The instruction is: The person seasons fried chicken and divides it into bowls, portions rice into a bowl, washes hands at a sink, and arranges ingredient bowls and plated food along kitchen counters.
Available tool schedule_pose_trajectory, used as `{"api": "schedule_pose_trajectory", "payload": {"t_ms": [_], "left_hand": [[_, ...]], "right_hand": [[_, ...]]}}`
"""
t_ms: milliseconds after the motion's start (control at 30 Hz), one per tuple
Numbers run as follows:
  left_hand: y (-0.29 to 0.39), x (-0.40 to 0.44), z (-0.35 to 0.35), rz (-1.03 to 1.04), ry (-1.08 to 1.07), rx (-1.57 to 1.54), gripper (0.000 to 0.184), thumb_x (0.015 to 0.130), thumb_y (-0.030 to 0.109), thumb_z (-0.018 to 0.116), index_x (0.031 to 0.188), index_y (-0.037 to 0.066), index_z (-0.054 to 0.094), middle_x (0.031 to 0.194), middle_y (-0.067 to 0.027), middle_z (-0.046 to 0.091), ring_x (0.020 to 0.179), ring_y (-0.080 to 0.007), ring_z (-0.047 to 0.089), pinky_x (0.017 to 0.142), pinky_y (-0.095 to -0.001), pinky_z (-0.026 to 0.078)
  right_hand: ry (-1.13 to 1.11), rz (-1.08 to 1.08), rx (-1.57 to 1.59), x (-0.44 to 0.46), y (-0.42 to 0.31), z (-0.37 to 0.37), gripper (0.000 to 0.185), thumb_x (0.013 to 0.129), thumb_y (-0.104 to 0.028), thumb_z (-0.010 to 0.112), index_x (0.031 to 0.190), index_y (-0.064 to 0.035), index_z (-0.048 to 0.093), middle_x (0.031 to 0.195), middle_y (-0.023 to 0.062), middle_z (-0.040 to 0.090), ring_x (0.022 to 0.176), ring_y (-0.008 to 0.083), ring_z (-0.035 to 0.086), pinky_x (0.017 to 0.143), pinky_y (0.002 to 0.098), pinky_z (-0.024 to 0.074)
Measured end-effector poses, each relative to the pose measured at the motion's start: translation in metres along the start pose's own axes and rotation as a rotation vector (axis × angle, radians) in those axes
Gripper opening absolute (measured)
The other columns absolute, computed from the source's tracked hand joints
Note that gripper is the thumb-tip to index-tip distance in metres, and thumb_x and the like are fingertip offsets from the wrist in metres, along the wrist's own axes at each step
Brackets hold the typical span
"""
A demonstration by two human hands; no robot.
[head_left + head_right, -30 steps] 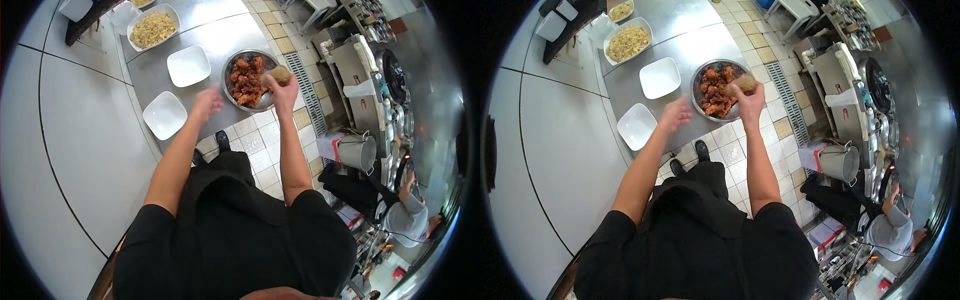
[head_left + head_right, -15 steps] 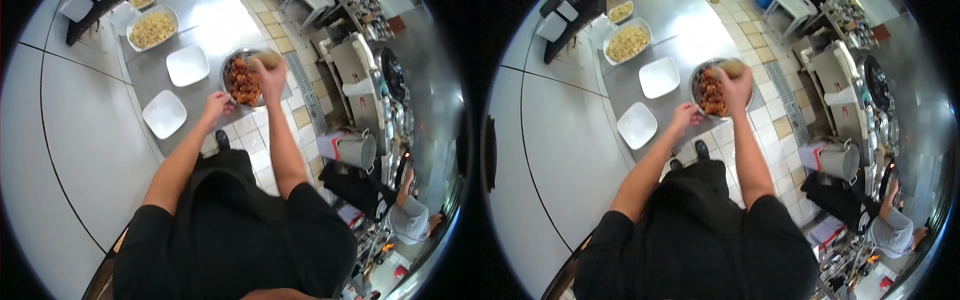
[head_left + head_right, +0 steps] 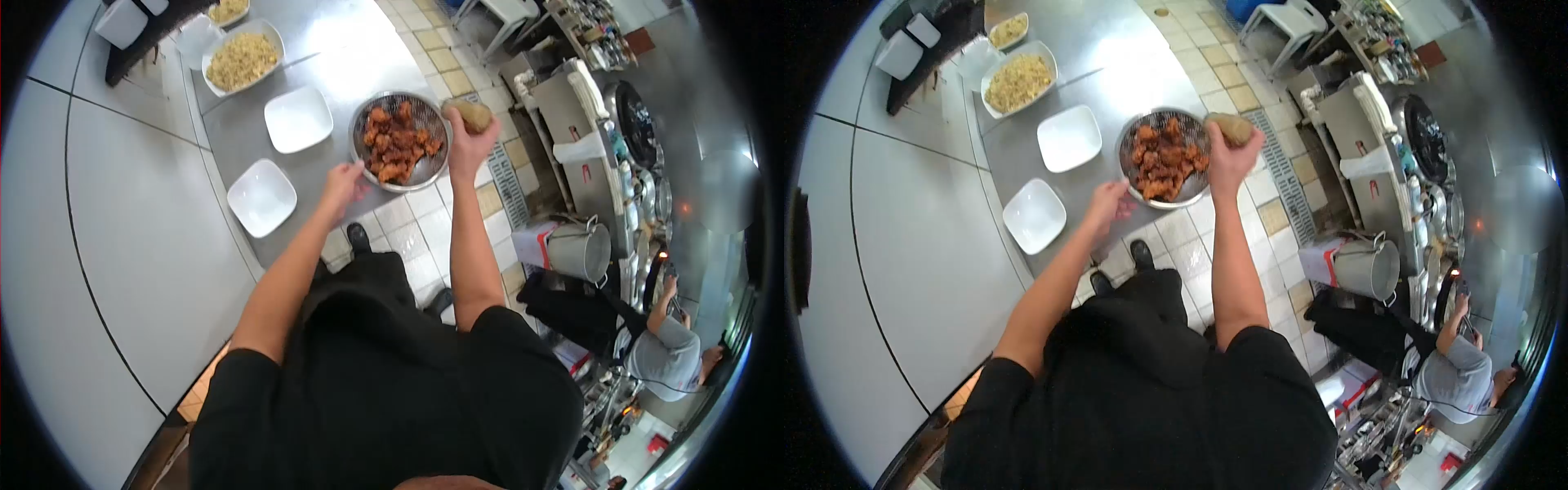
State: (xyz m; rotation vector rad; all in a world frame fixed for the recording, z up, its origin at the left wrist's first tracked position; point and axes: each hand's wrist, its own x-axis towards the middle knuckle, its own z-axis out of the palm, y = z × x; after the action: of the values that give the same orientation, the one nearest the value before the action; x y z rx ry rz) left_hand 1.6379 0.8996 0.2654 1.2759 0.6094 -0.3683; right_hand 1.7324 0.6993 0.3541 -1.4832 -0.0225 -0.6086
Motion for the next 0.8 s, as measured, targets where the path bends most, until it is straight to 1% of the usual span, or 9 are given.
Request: {"api": "schedule_pose_trajectory", "payload": {"t_ms": [100, 133, 233, 300, 367, 467, 567, 767, 800], "left_hand": [[0.006, -0.002, 0.002, -0.011, 0.055, 0.007, 0.03, 0.092, 0.032, 0.055, 0.095, 0.002, 0.055, 0.086, -0.0082, 0.062, 0.069, -0.0174, 0.062, 0.056, -0.0289, 0.051], [0.014, 0.005, 0.002, -0.001, 0.079, 0.032, 0.03, 0.091, 0.032, 0.057, 0.092, 0.002, 0.056, 0.083, -0.0082, 0.062, 0.066, -0.0173, 0.062, 0.054, -0.0287, 0.05], [-0.011, 0.001, -0.002, -0.011, 0.043, 0.012, 0.028, 0.09, 0.03, 0.058, 0.088, 0.002, 0.056, 0.08, -0.0079, 0.062, 0.063, -0.0173, 0.063, 0.051, -0.0285, 0.05], [0.008, 0.016, -0.003, 0.032, 0.018, -0.011, 0.026, 0.09, 0.028, 0.059, 0.087, 0.002, 0.056, 0.08, -0.0078, 0.063, 0.064, -0.0175, 0.064, 0.052, -0.0289, 0.051], [-0.003, 0.006, -0.005, -0.027, 0.037, -0.007, 0.025, 0.09, 0.027, 0.059, 0.086, 0.002, 0.056, 0.08, -0.0081, 0.063, 0.066, -0.0178, 0.065, 0.053, -0.0298, 0.052], [-0.004, 0.005, -0.004, -0.013, 0.035, 0.025, 0.025, 0.09, 0.027, 0.06, 0.085, 0.003, 0.056, 0.081, -0.0084, 0.064, 0.067, -0.0182, 0.065, 0.054, -0.0298, 0.052], [-0.006, 0.002, -0.006, -0.004, 0.019, 0.061, 0.026, 0.09, 0.029, 0.06, 0.087, 0.004, 0.057, 0.082, -0.0077, 0.063, 0.066, -0.018, 0.063, 0.057, -0.0317, 0.053], [-0.005, -0.002, -0.001, 0.025, 0.039, 0.024, 0.027, 0.091, 0.03, 0.058, 0.088, 0.003, 0.056, 0.079, -0.0072, 0.061, 0.066, -0.0182, 0.063, 0.056, -0.0297, 0.051], [0.0, -0.008, 0.002, 0.001, 0.038, -0.018, 0.03, 0.091, 0.033, 0.057, 0.089, 0.003, 0.056, 0.08, -0.0073, 0.061, 0.066, -0.018, 0.064, 0.055, -0.0295, 0.051]], "right_hand": [[-0.132, 0.099, -0.448, -0.005, -0.017, -0.009, 0.042, 0.073, -0.01, 0.077, 0.1, 0.0023, 0.048, 0.095, 0.0118, 0.059, 0.083, 0.0163, 0.058, 0.076, 0.0287, 0.0489], [-0.03, 0.134, 0.001, -0.009, -0.033, -0.004, 0.041, 0.071, -0.017, 0.079, 0.096, 0.0019, 0.052, 0.093, 0.0119, 0.06, 0.081, 0.0166, 0.058, 0.073, 0.0292, 0.0484], [-0.27, 0.363, -0.24, -0.026, 0.006, -0.022, 0.041, 0.07, -0.019, 0.079, 0.093, 0.0018, 0.053, 0.094, 0.0125, 0.06, 0.08, 0.0172, 0.058, 0.072, 0.0294, 0.0481], [-0.197, 0.189, -0.265, -0.038, -0.02, -0.014, 0.042, 0.071, -0.015, 0.079, 0.097, 0.0027, 0.052, 0.095, 0.0117, 0.059, 0.082, 0.0165, 0.058, 0.074, 0.0285, 0.0488], [-0.104, 0.195, 0.127, -0.047, -0.027, -0.004, 0.042, 0.073, -0.009, 0.077, 0.102, 0.0028, 0.049, 0.094, 0.0111, 0.058, 0.086, 0.0157, 0.059, 0.076, 0.0277, 0.0499], [-0.247, 0.237, -0.184, -0.041, -0.026, -0.008, 0.044, 0.075, -0.003, 0.074, 0.107, 0.0023, 0.045, 0.095, 0.0111, 0.058, 0.089, 0.0156, 0.06, 0.078, 0.0276, 0.051], [-0.182, 0.186, 0.097, -0.033, -0.022, 0.006, 0.042, 0.074, -0.009, 0.076, 0.104, 0.0026, 0.049, 0.095, 0.0116, 0.06, 0.084, 0.0166, 0.06, 0.075, 0.028, 0.0504], [-0.261, 0.116, -0.159, -0.017, 0.004, 0.035, 0.042, 0.073, -0.012, 0.077, 0.101, 0.003, 0.05, 0.094, 0.0117, 0.06, 0.084, 0.0177, 0.06, 0.074, 0.0299, 0.0497], [-0.34, 0.265, -0.253, -0.018, 0.002, 0.039, 0.041, 0.073, -0.013, 0.077, 0.101, 0.0031, 0.052, 0.094, 0.012, 0.06, 0.086, 0.0168, 0.059, 0.075, 0.029, 0.0488]]}}
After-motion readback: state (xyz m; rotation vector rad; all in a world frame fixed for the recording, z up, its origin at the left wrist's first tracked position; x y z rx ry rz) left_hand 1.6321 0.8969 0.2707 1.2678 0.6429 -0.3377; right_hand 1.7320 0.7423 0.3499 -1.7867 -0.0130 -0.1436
